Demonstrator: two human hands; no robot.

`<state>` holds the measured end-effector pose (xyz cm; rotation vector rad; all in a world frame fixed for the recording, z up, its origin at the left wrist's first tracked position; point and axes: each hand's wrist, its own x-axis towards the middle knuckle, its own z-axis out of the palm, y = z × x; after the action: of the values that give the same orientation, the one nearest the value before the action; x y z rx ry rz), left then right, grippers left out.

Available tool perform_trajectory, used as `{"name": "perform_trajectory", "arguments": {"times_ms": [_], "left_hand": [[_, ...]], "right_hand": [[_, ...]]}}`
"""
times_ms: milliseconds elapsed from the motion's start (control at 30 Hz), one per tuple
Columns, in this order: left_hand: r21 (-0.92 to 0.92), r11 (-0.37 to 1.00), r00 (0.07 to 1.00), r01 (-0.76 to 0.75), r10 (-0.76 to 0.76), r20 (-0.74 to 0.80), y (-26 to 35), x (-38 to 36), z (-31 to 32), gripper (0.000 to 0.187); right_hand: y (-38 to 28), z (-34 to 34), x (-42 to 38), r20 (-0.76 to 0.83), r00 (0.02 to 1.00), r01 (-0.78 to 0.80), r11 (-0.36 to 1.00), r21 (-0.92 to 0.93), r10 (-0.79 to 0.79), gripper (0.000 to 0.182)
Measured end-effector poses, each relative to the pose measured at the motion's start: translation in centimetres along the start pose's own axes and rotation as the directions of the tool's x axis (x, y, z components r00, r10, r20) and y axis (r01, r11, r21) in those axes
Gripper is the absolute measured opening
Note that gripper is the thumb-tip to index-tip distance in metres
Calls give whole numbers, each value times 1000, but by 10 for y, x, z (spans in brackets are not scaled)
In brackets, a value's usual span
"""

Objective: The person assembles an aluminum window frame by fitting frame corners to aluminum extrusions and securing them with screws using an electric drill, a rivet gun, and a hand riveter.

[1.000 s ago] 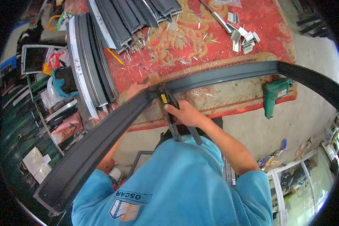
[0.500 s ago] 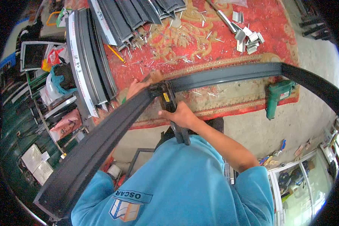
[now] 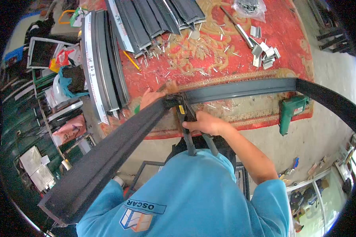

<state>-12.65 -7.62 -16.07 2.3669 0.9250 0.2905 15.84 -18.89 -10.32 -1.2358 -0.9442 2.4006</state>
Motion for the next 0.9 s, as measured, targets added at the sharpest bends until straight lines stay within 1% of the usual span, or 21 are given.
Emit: {"name": "perform_trajectory", "arguments": {"times_ms": [33, 67, 100, 133, 167, 200, 300, 333, 400, 433, 500, 633, 667, 700, 733, 767, 800, 833, 867, 900], "left_hand": [[-2, 1000, 999, -8, 8, -31, 5, 0, -1, 36], [-2, 1000, 999, -8, 8, -31, 7, -1, -2, 36], [-3, 1000, 1000, -8, 8, -29, 8, 0, -4, 37], [-3, 1000, 1000, -5, 5, -28, 8, 2, -5, 37], [-3, 1000, 1000, -3, 3, -30, 9, 3, -6, 37], [-5, 1000, 1000, -3, 3, -24, 10, 4, -7, 37], [-14, 1000, 1000, 1, -1, -12, 11, 4, -10, 38], [-22, 1000, 1000, -6, 5, -10, 12, 4, -10, 38], [-13, 1000, 1000, -4, 4, -20, 10, 1, -7, 38], [-6, 1000, 999, -6, 6, -32, 9, 2, -5, 38], [0, 1000, 1000, -2, 2, -21, 8, -2, -3, 38], [23, 1000, 999, -19, 19, -27, 10, 3, -5, 37], [26, 999, 999, -24, 25, -29, 9, 5, -5, 37], [40, 999, 1000, -17, 17, -15, 10, 4, -6, 37], [53, 999, 1000, -7, 7, 2, 11, 3, -7, 36], [57, 998, 1000, -7, 7, 3, 11, 2, -7, 36], [41, 999, 1000, -8, 9, -16, 10, 2, -6, 36], [23, 1000, 999, -8, 9, -38, 10, 2, -5, 36], [24, 1000, 999, -9, 10, -41, 13, 4, -5, 36], [43, 999, 1000, 5, -4, -23, 15, 5, -7, 35]], "right_hand": [[-3, 2, -2, 12, 1000, 5, 994, 111, -6, 36], [-4, 4, -4, 22, 1000, 7, 975, 222, -12, 38], [6, 6, 1, 18, 1000, 9, 976, 220, -13, 38], [24, 11, 11, 41, 997, 50, 945, 324, -67, 41], [27, 15, 14, 61, 991, 83, 901, 427, -121, 44], [31, 17, 15, 65, 991, 80, 901, 426, -119, 44], [21, 28, 15, -32, 999, 47, 785, 617, -35, 46], [18, 33, 16, -26, 999, 42, 785, 619, -33, 46], [12, 38, 17, -96, 995, 75, 837, 542, -27, 52], [7, 40, 19, -98, 995, 77, 838, 540, -28, 52], [0, 45, 21, -199, 977, -21, 961, 276, 78, 53], [6, 33, 16, -157, 987, 26, 956, 293, 21, 47], [6, 26, 13, -125, 991, -42, 993, 109, 56, 43], [6, 19, 11, -96, 991, -105, 991, -81, 97, 40], [7, 11, 7, -92, 991, -101, 991, -83, 94, 40], [7, 0, 3, 47, 995, -89, 989, 120, 84, 36], [7, -6, 2, 179, 983, -101, 942, 319, 44, 33], [6, -10, 4, 220, 972, -173, 881, 441, 81, 25], [4, -12, 1, 219, 973, -171, 882, 438, 80, 25], [0, -14, -2, 225, 972, -175, 851, 495, 69, 27]]}}
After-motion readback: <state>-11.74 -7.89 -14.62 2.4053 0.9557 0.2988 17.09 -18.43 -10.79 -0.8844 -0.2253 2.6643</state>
